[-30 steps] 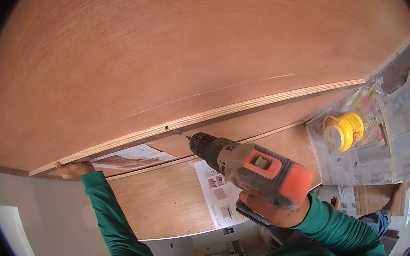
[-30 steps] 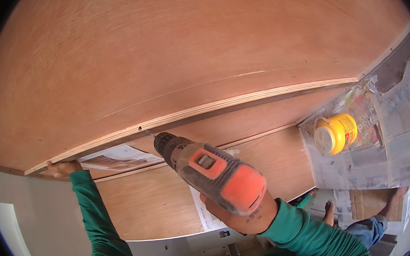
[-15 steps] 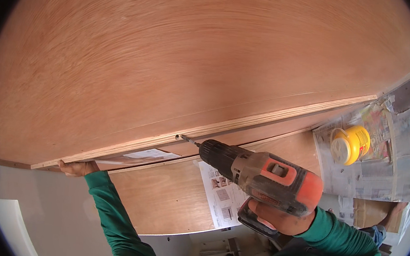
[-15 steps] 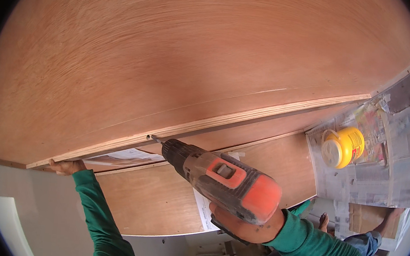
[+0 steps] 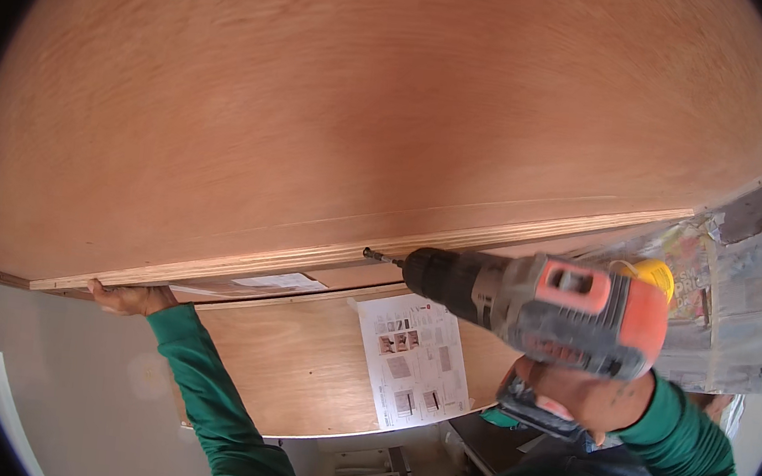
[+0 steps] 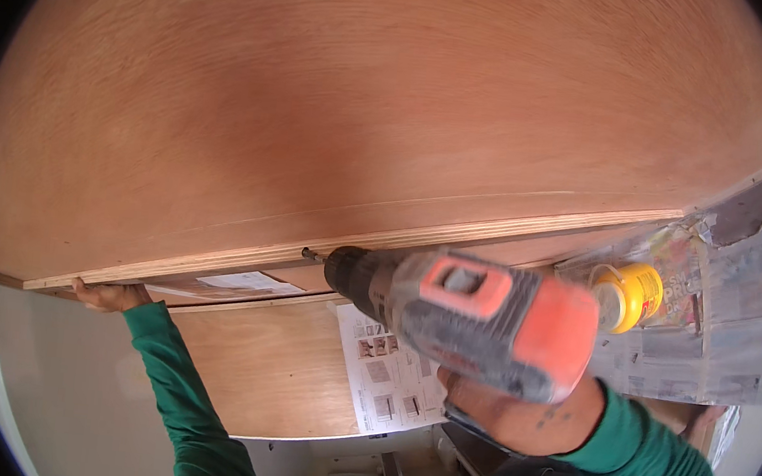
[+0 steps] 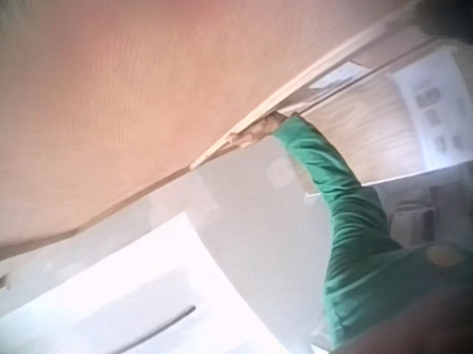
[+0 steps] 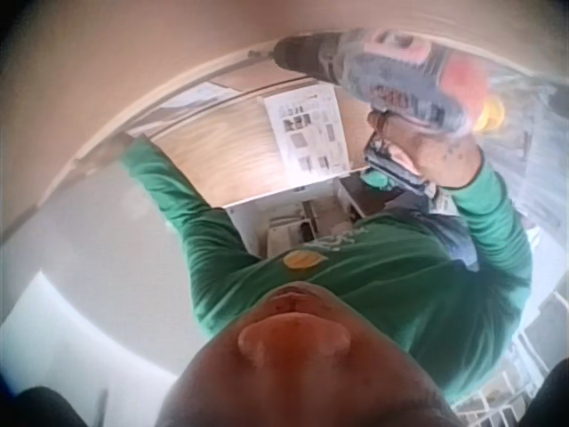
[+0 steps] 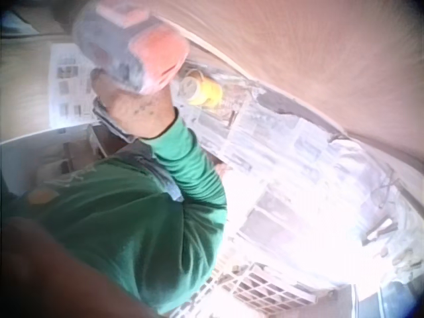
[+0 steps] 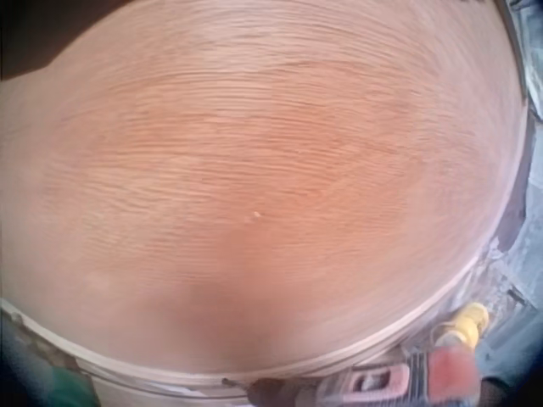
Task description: The person uses a cordless drill to fasten a wooden trim piece to a large wooden panel. They retrieve a drill from a toolbox, attach a bit, and continue securing the trim along the edge of the panel, referencing an instruction sheet taped to the surface.
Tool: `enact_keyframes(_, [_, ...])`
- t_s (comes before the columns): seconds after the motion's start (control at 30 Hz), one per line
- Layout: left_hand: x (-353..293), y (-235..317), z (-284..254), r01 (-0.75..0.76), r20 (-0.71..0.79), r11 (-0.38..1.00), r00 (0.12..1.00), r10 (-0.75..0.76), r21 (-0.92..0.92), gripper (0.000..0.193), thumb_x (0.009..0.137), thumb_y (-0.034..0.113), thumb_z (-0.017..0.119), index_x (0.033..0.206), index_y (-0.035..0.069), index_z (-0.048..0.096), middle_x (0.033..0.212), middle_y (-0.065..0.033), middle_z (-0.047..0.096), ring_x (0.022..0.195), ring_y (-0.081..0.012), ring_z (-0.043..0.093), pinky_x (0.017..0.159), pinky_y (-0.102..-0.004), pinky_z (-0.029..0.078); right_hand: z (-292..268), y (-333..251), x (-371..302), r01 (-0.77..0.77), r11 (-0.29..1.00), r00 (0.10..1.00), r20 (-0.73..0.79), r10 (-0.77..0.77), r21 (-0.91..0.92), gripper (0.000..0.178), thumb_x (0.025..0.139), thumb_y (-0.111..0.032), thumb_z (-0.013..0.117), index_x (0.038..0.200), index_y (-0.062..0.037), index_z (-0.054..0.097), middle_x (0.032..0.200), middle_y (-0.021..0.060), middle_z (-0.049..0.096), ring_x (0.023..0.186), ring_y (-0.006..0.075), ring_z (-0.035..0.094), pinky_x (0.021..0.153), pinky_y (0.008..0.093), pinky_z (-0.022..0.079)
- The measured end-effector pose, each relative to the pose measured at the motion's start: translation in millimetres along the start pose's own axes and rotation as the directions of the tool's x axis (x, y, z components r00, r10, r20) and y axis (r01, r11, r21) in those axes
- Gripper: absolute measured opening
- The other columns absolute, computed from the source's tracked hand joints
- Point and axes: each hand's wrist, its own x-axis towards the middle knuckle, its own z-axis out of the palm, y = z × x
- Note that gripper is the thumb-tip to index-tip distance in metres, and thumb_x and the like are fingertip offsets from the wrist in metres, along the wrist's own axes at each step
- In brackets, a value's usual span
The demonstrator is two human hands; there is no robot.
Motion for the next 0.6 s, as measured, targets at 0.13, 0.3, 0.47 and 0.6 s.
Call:
enact_keyframes(0.13, [-3, -5, 3, -0.054, -0.007, 0.997, 0.998, 0.054, 0.060, 0.053, 0.095, 0.042, 0.049, 0.125, -0.001, 0.056, 0.125, -0.0192, 0.058, 0.111, -0.0345, 0.064, 0.088, -0.0483, 0.062, -39, 8, 23, -0.135, 0.982, 0.981, 0.156, 0.114, 0.131, 0.029, 0.083, -0.007, 0.075, 0.111, -0.0045, 0.072, 0.096, 0.0111, 0.071, 0.081, 0.0217, 0.070, 0.064, 0.0360, 0.058])
enact_keyframes(0.3, [-3, 11, 8, -0.059, -0.057, 0.997, 0.996, 0.062, 0.055, 0.053, 0.095, 0.042, 0.049, 0.126, -0.001, 0.056, 0.130, -0.0204, 0.056, 0.115, -0.0347, 0.063, 0.090, -0.0458, 0.061, -63, 6, 33, 0.047, 0.998, 0.976, 0.215, -0.038, -0.039, 0.027, 0.076, -0.008, 0.075, 0.103, -0.0047, 0.073, 0.098, 0.0121, 0.071, 0.086, 0.0272, 0.069, 0.071, 0.0401, 0.057])
enact_keyframes(0.47, [-22, 9, 22, 0.067, -0.120, 0.997, 0.990, -0.071, -0.044, 0.054, 0.095, 0.041, 0.050, 0.127, -0.002, 0.056, 0.132, -0.0210, 0.055, 0.118, -0.0336, 0.061, 0.092, -0.0455, 0.060, -69, 6, 51, 0.313, 0.897, 0.936, 0.260, -0.236, -0.314, 0.025, 0.070, -0.009, 0.076, 0.095, -0.0049, 0.074, 0.101, 0.0132, 0.071, 0.091, 0.0326, 0.069, 0.078, 0.0442, 0.056])
enact_keyframes(0.6, [-10, 13, 10, 0.016, -0.119, 1.000, 0.993, -0.018, -0.025, 0.054, 0.096, 0.039, 0.053, 0.129, -0.003, 0.055, 0.132, -0.0222, 0.055, 0.117, -0.0343, 0.062, 0.090, -0.0456, 0.061, -82, 15, 73, 0.447, 0.795, 0.891, 0.287, -0.352, -0.411, 0.024, 0.065, -0.010, 0.076, 0.089, -0.0051, 0.075, 0.103, 0.0141, 0.071, 0.095, 0.0370, 0.068, 0.084, 0.0474, 0.056])
